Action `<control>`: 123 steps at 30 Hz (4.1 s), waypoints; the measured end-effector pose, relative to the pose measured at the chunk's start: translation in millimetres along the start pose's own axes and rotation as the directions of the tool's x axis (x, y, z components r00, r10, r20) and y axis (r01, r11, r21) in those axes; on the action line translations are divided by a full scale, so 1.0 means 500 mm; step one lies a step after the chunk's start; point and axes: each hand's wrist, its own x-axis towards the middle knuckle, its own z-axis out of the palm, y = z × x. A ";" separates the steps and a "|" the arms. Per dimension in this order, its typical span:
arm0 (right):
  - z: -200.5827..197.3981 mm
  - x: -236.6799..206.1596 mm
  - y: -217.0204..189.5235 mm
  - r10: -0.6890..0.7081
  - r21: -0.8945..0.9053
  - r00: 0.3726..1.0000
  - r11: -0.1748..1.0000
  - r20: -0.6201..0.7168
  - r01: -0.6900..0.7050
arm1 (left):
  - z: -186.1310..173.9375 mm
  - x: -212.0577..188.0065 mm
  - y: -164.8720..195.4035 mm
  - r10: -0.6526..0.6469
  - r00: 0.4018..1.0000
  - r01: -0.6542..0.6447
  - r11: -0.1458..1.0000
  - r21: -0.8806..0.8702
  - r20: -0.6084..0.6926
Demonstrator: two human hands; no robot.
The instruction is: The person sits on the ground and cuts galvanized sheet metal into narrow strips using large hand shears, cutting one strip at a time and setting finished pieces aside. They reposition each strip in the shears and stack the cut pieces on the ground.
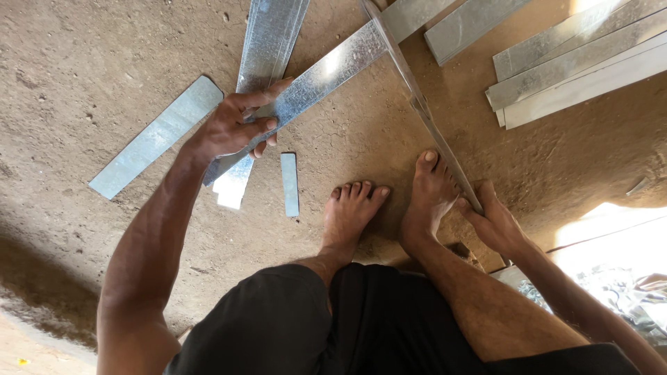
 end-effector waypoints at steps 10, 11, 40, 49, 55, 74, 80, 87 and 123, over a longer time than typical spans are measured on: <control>-0.003 -0.014 -0.018 -0.003 0.057 0.997 0.998 0.075 -0.001 | -0.005 0.002 0.013 -0.029 1.000 0.029 0.999 0.026 -0.003; -0.002 -0.017 -0.023 0.028 0.071 0.997 0.997 0.078 -0.034 | -0.004 0.001 0.014 -0.025 1.000 0.025 0.999 0.028 0.001; -0.215 0.305 -0.437 -0.912 -0.909 0.410 0.184 -0.017 0.373 | 0.072 -0.050 -0.140 0.703 0.549 -0.060 0.573 0.818 -0.452; -0.263 0.280 -0.538 -0.851 -0.765 0.496 0.200 0.174 0.612 | 0.073 -0.058 -0.134 0.598 0.565 0.033 0.672 0.740 -0.568; -0.265 0.170 -0.434 -0.835 -0.772 0.440 0.029 0.331 0.635 | 0.047 -0.030 -0.187 0.608 0.514 0.063 0.677 0.734 -0.605; -0.290 0.265 -0.364 -0.930 -0.923 0.366 0.151 -0.012 0.354 | 0.079 -0.031 -0.128 0.623 0.459 -0.021 0.720 0.694 -0.633; -0.299 0.331 -0.356 -0.848 -0.817 0.524 0.247 0.077 0.520 | 0.067 -0.032 -0.160 0.701 0.456 0.120 0.562 0.819 -0.548; -0.299 0.245 -0.349 -0.965 -0.672 0.255 0.151 0.058 0.725 | 0.044 -0.023 -0.183 0.708 0.403 -0.120 0.669 0.733 -0.580; 0.035 -0.038 -0.161 -0.521 -0.081 0.448 0.713 -0.727 0.697 | 0.597 0.456 0.201 0.255 0.928 0.000 0.730 -0.684 0.272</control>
